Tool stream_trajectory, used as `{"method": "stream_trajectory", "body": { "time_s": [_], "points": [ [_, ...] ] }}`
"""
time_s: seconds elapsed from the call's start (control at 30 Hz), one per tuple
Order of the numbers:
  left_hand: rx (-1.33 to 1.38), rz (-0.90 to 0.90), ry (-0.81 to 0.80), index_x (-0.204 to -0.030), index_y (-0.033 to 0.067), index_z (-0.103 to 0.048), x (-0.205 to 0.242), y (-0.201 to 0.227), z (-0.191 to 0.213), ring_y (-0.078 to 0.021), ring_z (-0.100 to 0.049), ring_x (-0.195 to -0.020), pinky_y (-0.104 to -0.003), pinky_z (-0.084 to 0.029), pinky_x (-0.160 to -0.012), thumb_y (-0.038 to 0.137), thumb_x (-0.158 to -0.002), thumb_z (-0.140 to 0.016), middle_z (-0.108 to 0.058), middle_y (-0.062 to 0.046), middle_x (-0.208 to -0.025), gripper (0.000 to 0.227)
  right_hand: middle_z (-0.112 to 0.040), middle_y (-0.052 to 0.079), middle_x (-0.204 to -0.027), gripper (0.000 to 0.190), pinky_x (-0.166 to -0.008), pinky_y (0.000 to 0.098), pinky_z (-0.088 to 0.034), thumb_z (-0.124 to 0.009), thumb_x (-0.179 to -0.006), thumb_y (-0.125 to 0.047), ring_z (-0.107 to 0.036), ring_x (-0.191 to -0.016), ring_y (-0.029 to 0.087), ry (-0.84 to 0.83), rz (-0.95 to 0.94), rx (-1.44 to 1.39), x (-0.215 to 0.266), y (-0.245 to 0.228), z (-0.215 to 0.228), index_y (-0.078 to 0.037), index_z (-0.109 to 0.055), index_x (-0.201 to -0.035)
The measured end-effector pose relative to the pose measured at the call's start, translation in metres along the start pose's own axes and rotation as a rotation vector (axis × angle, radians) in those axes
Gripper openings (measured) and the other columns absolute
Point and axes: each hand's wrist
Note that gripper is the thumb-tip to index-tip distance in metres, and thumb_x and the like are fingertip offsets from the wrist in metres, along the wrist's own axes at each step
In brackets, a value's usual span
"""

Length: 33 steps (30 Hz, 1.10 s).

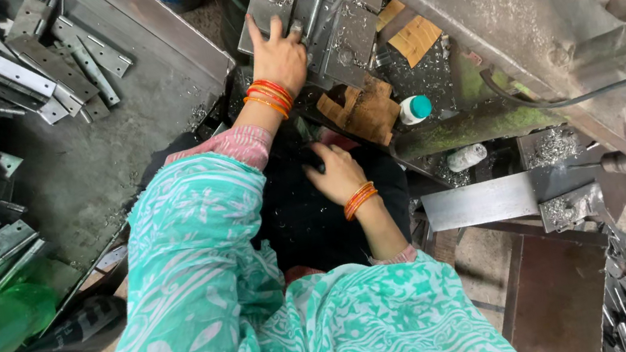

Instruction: The person repeatedly picks up small metal brackets from a pile, places them under a drill press, and operates the machine to drill holes. After each drilling cycle, the person removes the bracket and places it back into the pile. The process is repeated continuously throughout the clip.

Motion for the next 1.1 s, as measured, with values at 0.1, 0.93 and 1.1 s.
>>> {"method": "stream_trajectory", "body": {
  "time_s": [0.1,0.93,1.1],
  "points": [
    [0.004,0.009,0.042,-0.109,0.0120,-0.078,-0.017,0.000,-0.002,-0.0371,-0.036,-0.141,-0.081,-0.010,-0.110,0.023,-0.097,-0.049,-0.062,-0.002,-0.134,0.033,-0.065,0.018,-0.119,0.043,-0.086,0.0485,-0.056,-0.071,-0.088,-0.032,-0.066,-0.105,0.040,-0.005,-0.067,-0.010,0.002,-0.005,-0.009,-0.014,-0.064,-0.127],
    [-0.042,-0.024,0.128,-0.108,0.0116,-0.078,0.004,0.000,0.001,-0.0365,-0.037,-0.143,-0.076,-0.015,-0.113,0.024,-0.095,-0.052,-0.062,-0.004,-0.135,0.032,-0.061,0.018,-0.133,0.042,-0.085,0.0500,-0.058,-0.074,-0.083,-0.024,-0.067,-0.105,0.042,0.225,-0.008,-0.124,0.027,0.010,-0.082,-0.021,-0.066,-0.124],
    [-0.021,-0.035,0.131,-0.108,0.0108,-0.078,0.012,0.002,-0.003,-0.0373,-0.036,-0.144,-0.075,-0.015,-0.114,0.023,-0.097,-0.051,-0.061,-0.004,-0.138,0.031,-0.058,0.016,-0.139,0.043,-0.086,0.0483,-0.058,-0.073,-0.086,-0.026,-0.069,-0.103,0.039,0.128,-0.094,-0.140,0.032,0.023,-0.101,-0.022,-0.063,-0.127]
  ]
}}
Point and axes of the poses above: each hand's wrist, its own x-axis away from the middle knuckle, its own z-axis out of the back of the hand, y = z × x
